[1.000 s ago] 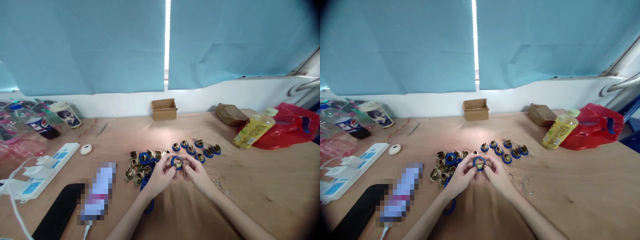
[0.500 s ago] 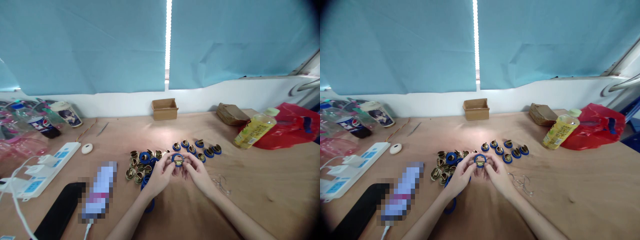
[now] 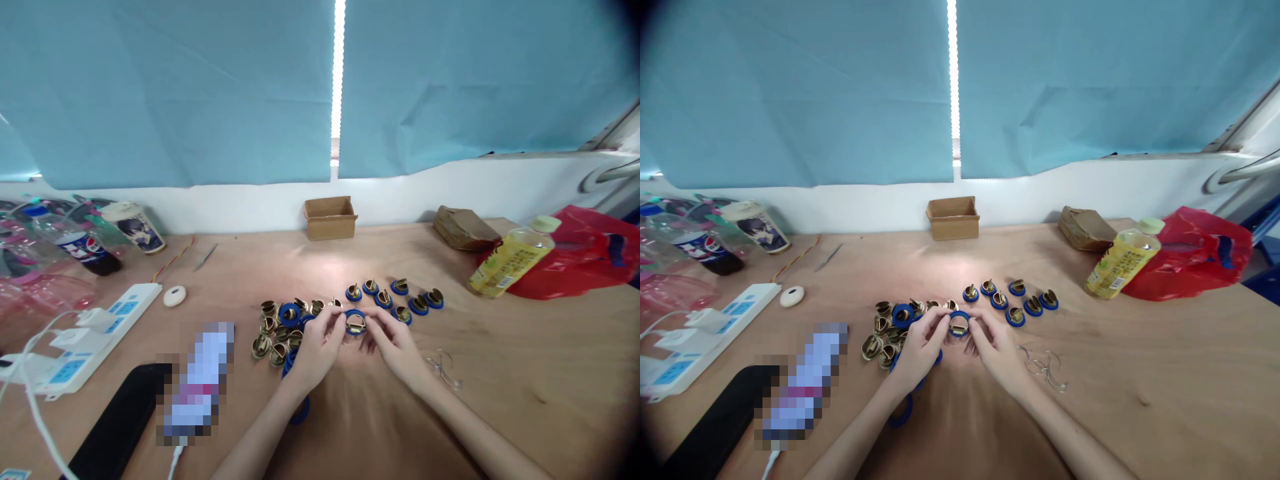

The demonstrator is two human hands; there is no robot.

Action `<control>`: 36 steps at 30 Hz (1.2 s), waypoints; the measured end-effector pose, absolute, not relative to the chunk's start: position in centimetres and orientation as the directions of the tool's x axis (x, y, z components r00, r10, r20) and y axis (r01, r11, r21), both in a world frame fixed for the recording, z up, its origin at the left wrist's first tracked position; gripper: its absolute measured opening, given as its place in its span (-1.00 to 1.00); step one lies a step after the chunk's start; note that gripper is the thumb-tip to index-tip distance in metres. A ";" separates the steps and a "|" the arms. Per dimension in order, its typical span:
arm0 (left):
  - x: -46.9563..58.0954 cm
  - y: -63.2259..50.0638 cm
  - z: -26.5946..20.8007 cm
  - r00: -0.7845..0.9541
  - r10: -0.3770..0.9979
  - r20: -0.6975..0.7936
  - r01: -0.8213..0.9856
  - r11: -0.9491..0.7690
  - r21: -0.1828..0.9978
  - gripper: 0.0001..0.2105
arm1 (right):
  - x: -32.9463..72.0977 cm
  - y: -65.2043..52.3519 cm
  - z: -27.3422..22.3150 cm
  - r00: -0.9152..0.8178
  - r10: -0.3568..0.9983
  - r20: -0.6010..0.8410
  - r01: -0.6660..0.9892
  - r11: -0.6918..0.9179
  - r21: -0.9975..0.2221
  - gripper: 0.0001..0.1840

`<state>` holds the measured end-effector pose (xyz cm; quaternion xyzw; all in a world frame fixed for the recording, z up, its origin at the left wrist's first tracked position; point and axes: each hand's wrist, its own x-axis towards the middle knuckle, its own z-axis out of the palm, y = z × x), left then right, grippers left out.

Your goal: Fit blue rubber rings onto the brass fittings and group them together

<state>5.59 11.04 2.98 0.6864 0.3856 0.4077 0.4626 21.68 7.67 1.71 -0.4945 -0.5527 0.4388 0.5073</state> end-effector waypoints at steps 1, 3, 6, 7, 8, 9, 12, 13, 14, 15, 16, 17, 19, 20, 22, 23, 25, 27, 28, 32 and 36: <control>5.6 11.0 2.9 0.371 0.906 0.204 0.156 -0.277 0.948 -0.81 | 21.7 7.7 1.8 0.014 0.991 0.133 0.114 0.131 -0.985 -0.69; 5.7 11.0 2.8 0.370 0.906 0.204 0.171 -0.283 0.944 -0.82 | 21.7 7.7 1.8 0.027 0.989 0.143 0.132 0.139 -0.982 -0.70; 5.6 11.0 2.6 0.371 0.904 0.211 0.181 -0.293 0.939 -0.84 | 21.7 7.7 1.8 0.025 0.988 0.150 0.135 0.145 -0.980 -0.71; 5.6 11.0 2.6 0.373 0.903 0.211 0.179 -0.293 0.939 -0.84 | 21.7 7.7 1.8 0.023 0.988 0.151 0.132 0.146 -0.980 -0.71; 5.6 11.0 2.6 0.374 0.903 0.211 0.176 -0.292 0.940 -0.85 | 21.7 7.7 1.8 0.019 0.988 0.151 0.129 0.148 -0.981 -0.72; 5.6 11.1 2.6 0.375 0.903 0.209 0.175 -0.291 0.941 -0.85 | 21.7 7.7 1.8 0.014 0.988 0.151 0.129 0.148 -0.981 -0.72; 5.5 11.1 2.6 0.372 0.905 0.207 0.179 -0.289 0.940 -0.86 | 21.7 7.7 1.7 0.007 0.989 0.148 0.138 0.145 -0.980 -0.72; 5.5 11.1 2.6 0.373 0.905 0.206 0.178 -0.287 0.941 -0.86 | 21.7 7.7 1.7 0.006 0.989 0.148 0.138 0.146 -0.980 -0.72; 5.5 11.1 2.6 0.374 0.905 0.204 0.175 -0.284 0.943 -0.87 | 21.7 7.7 1.7 0.005 0.989 0.148 0.136 0.146 -0.980 -0.71; 5.5 11.1 2.6 0.375 0.905 0.201 0.170 -0.280 0.945 -0.87 | 21.7 7.7 1.7 0.004 0.989 0.147 0.132 0.145 -0.981 -0.72; 5.5 11.0 2.6 0.375 0.906 0.198 0.169 -0.276 0.946 -0.87 | 21.7 7.6 1.8 0.002 0.989 0.146 0.127 0.144 -0.981 -0.71; 5.5 11.0 2.6 0.376 0.906 0.194 0.170 -0.274 0.947 -0.87 | 21.7 7.6 1.8 0.000 0.990 0.143 0.122 0.142 -0.982 -0.71; 5.5 11.0 2.7 0.376 0.906 0.192 0.179 -0.275 0.945 -0.86 | 21.7 7.6 1.8 0.001 0.990 0.140 0.119 0.139 -0.983 -0.72; 5.5 11.0 2.7 0.377 0.906 0.193 0.181 -0.277 0.944 -0.86 | 21.7 7.6 1.8 0.002 0.990 0.140 0.120 0.139 -0.983 -0.72; 5.5 11.0 2.7 0.381 0.904 0.194 0.175 -0.276 0.945 -0.86 | 21.7 7.6 1.9 0.006 0.990 0.142 0.126 0.140 -0.982 -0.72; 5.5 11.0 2.7 0.380 0.905 0.193 0.171 -0.273 0.947 -0.86 | 21.7 7.6 1.9 0.007 0.990 0.142 0.127 0.140 -0.982 -0.72; 5.5 11.0 2.7 0.380 0.906 0.189 0.170 -0.269 0.948 -0.86 | 21.7 7.6 1.9 0.007 0.990 0.140 0.126 0.138 -0.982 -0.71; 5.5 11.0 2.6 0.380 0.907 0.184 0.175 -0.265 0.948 -0.85 | 21.7 7.6 1.9 0.008 0.990 0.138 0.123 0.136 -0.983 -0.71; 5.6 11.0 2.6 0.379 0.907 0.183 0.175 -0.264 0.949 -0.86 | 21.7 7.7 1.9 0.008 0.991 0.137 0.122 0.135 -0.983 -0.71; 5.6 11.1 2.6 0.375 0.909 0.182 0.182 -0.265 0.947 -0.86 | 21.6 7.7 1.9 0.010 0.990 0.141 0.135 0.138 -0.981 -0.70; 5.7 11.1 2.8 0.366 0.915 0.172 0.167 -0.247 0.955 -0.86 | 21.6 7.6 1.9 0.011 0.990 0.140 0.153 0.137 -0.979 -0.68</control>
